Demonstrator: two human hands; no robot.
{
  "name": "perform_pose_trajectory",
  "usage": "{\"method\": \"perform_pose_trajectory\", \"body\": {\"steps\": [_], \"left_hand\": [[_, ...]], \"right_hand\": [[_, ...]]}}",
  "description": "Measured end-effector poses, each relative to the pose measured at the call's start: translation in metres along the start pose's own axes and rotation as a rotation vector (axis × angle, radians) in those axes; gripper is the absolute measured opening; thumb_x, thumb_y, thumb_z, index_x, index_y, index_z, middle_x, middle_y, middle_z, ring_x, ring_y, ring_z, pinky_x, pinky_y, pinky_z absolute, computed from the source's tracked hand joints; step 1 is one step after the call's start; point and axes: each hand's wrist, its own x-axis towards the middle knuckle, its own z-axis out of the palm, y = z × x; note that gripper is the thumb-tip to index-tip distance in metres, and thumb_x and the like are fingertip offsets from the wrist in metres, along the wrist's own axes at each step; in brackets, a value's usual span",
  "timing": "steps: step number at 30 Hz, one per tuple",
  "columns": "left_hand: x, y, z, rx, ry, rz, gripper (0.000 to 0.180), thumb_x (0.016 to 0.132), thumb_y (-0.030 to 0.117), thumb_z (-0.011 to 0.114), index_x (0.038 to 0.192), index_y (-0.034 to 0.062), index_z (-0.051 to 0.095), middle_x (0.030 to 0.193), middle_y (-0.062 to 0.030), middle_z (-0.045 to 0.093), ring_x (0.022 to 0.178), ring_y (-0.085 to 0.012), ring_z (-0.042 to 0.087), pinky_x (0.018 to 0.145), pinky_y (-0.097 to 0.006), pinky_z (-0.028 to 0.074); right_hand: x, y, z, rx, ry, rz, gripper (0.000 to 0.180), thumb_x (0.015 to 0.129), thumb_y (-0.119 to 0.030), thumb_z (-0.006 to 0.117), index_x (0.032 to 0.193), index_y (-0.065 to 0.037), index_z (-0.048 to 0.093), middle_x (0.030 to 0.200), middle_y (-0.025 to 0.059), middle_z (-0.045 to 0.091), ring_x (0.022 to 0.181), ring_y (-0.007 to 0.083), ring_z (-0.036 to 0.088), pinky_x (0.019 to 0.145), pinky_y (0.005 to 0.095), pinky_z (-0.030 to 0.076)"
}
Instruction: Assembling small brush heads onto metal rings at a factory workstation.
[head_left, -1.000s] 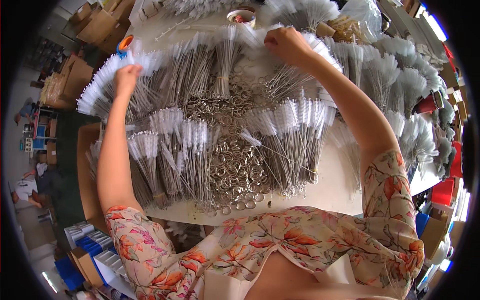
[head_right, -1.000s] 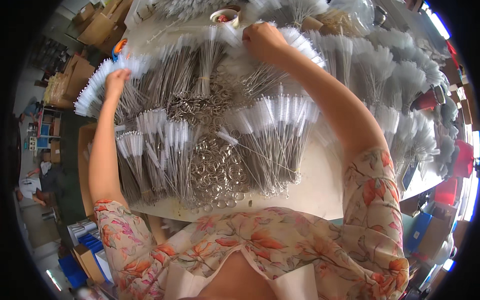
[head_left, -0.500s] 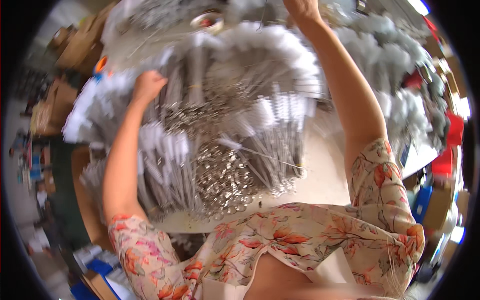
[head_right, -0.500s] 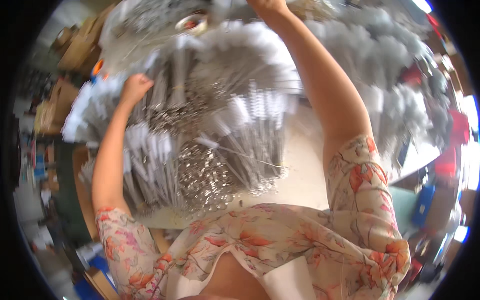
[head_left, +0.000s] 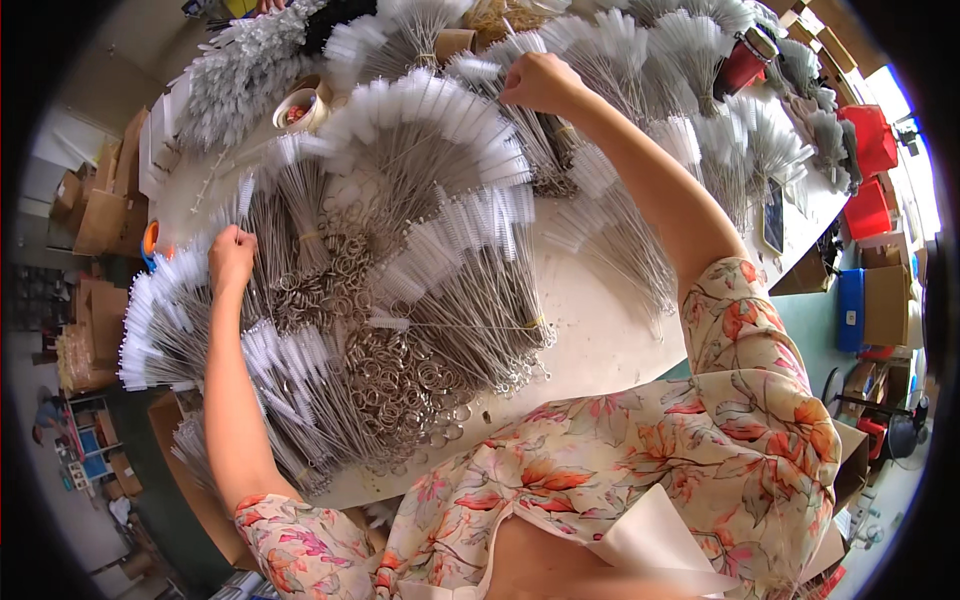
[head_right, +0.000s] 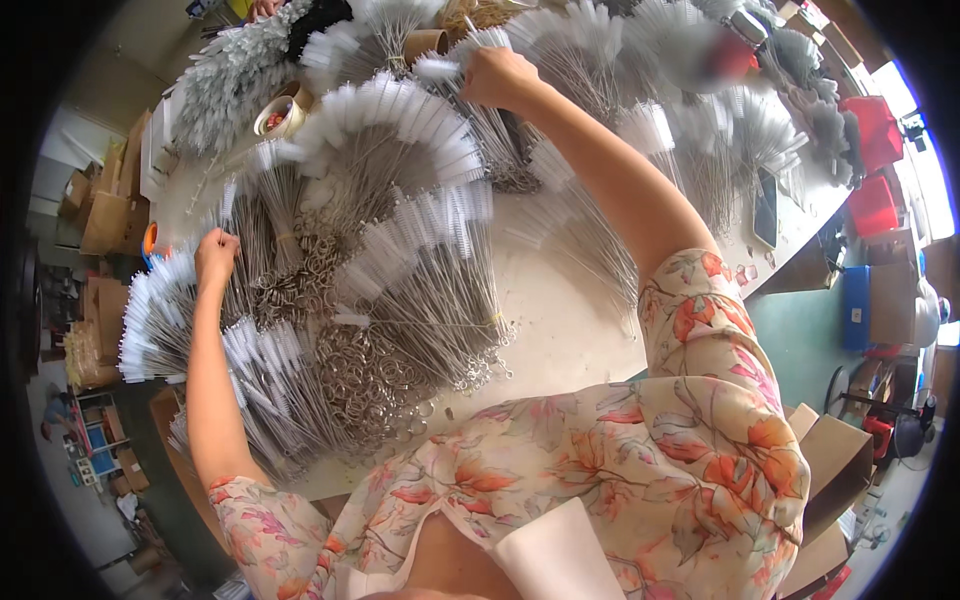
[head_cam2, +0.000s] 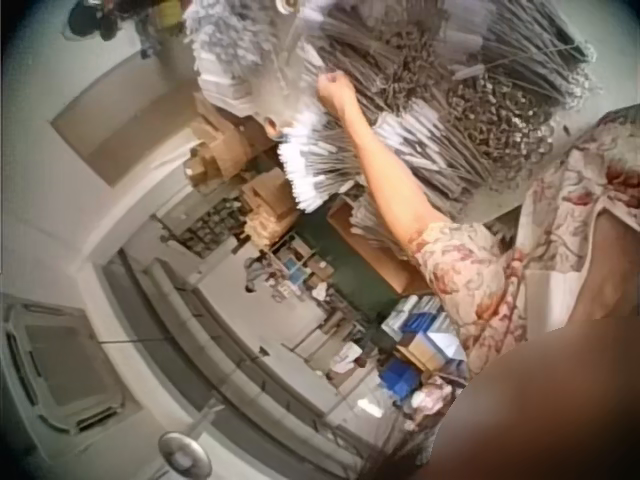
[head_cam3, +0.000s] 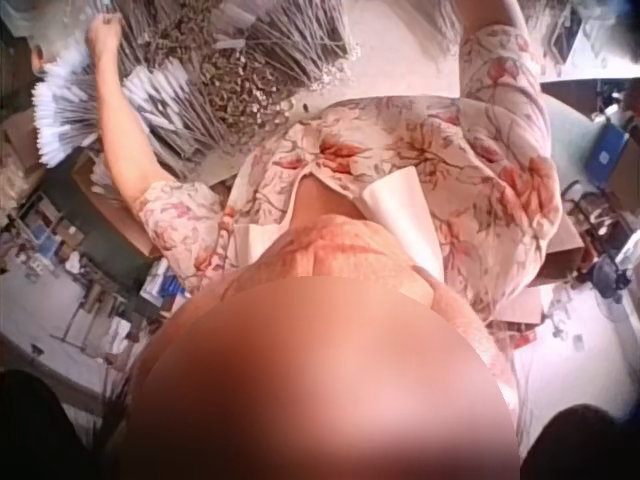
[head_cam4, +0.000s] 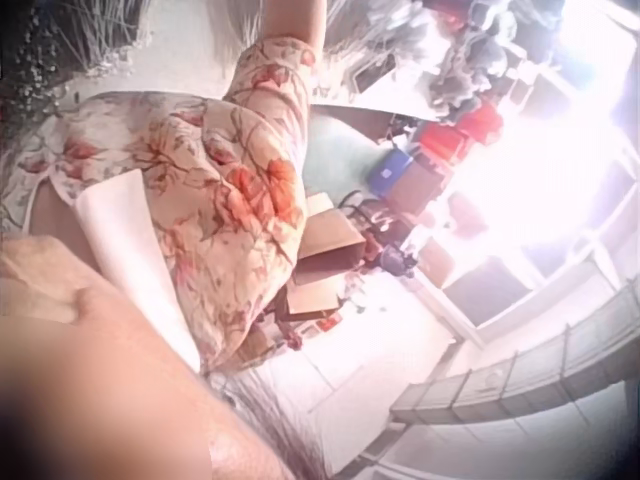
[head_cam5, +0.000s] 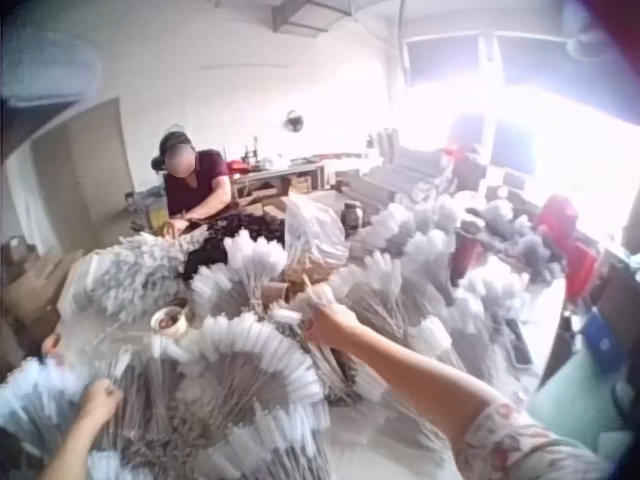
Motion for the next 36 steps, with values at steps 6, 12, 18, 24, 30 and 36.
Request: {"method": "perform_pose_trajectory", "body": {"steps": [6, 12, 18, 24, 30, 36], "left_hand": [[0.001, -0.003, -0.017, -0.328, 0.474, 0.091, 0.016, 0.087, 0.019, 0.053, 0.085, 0.0030, 0.056, 0.072, -0.0059, 0.065, 0.066, -0.0171, 0.060, 0.068, -0.031, 0.046], [-0.021, 0.062, -0.066, -1.111, 0.354, -0.080, 0.016, 0.088, 0.019, 0.056, 0.096, 0.0061, 0.061, 0.072, 0.0032, 0.049, 0.045, 0.0005, 0.027, 0.037, -0.017, 0.019], [-0.106, 0.080, -0.100, -1.091, 0.252, -0.134, 0.028, 0.093, 0.024, 0.048, 0.106, 0.0012, 0.058, 0.070, 0.0051, 0.043, 0.047, 0.0009, 0.026, 0.039, -0.017, 0.018], [-0.191, 0.067, -0.099, -1.173, 0.098, -0.220, 0.030, 0.094, 0.023, 0.045, 0.102, -0.0037, 0.056, 0.071, 0.0025, 0.044, 0.051, -0.0002, 0.031, 0.038, -0.015, 0.020], [-0.245, 0.066, -0.074, -1.402, 0.093, -0.362, 0.028, 0.093, 0.022, 0.048, 0.093, -0.0036, 0.058, 0.070, 0.0003, 0.047, 0.054, -0.0034, 0.038, 0.042, -0.018, 0.030], [-0.256, 0.078, -0.070, -1.418, -0.012, -0.185, 0.026, 0.093, 0.020, 0.045, 0.097, -0.0022, 0.059, 0.066, -0.0003, 0.047, 0.046, -0.0039, 0.035, 0.038, -0.018, 0.025]], "right_hand": [[-0.002, -0.005, 0.009, -0.067, 0.029, 0.019, 0.017, 0.066, -0.019, 0.058, 0.077, -0.009, 0.067, 0.082, 0.0140, 0.064, 0.080, 0.0322, 0.063, 0.069, 0.0385, 0.050], [-0.009, 0.012, -0.009, 0.100, 0.108, 0.015, 0.018, 0.068, -0.021, 0.056, 0.076, -0.009, 0.066, 0.079, 0.0152, 0.064, 0.075, 0.0312, 0.063, 0.069, 0.0387, 0.051], [0.019, 0.026, -0.069, 0.626, 0.355, -0.035, 0.014, 0.081, -0.018, 0.051, 0.087, -0.008, 0.059, 0.080, 0.0090, 0.060, 0.066, 0.0191, 0.061, 0.060, 0.0325, 0.051], [0.097, 0.164, -0.042, -0.260, 0.408, -0.135, 0.015, 0.082, -0.022, 0.051, 0.089, -0.011, 0.060, 0.081, 0.0075, 0.061, 0.073, 0.0202, 0.061, 0.064, 0.0349, 0.050], [0.068, 0.142, -0.037, -0.250, 0.293, 0.157, 0.027, 0.063, -0.034, 0.068, 0.080, -0.014, 0.069, 0.084, 0.0094, 0.066, 0.080, 0.0265, 0.063, 0.072, 0.0376, 0.049], [0.007, 0.043, -0.112, 0.261, 0.507, -0.118, 0.020, 0.089, -0.025, 0.047, 0.090, -0.010, 0.060, 0.079, 0.0059, 0.061, 0.072, 0.0187, 0.061, 0.066, 0.0337, 0.050]]}}
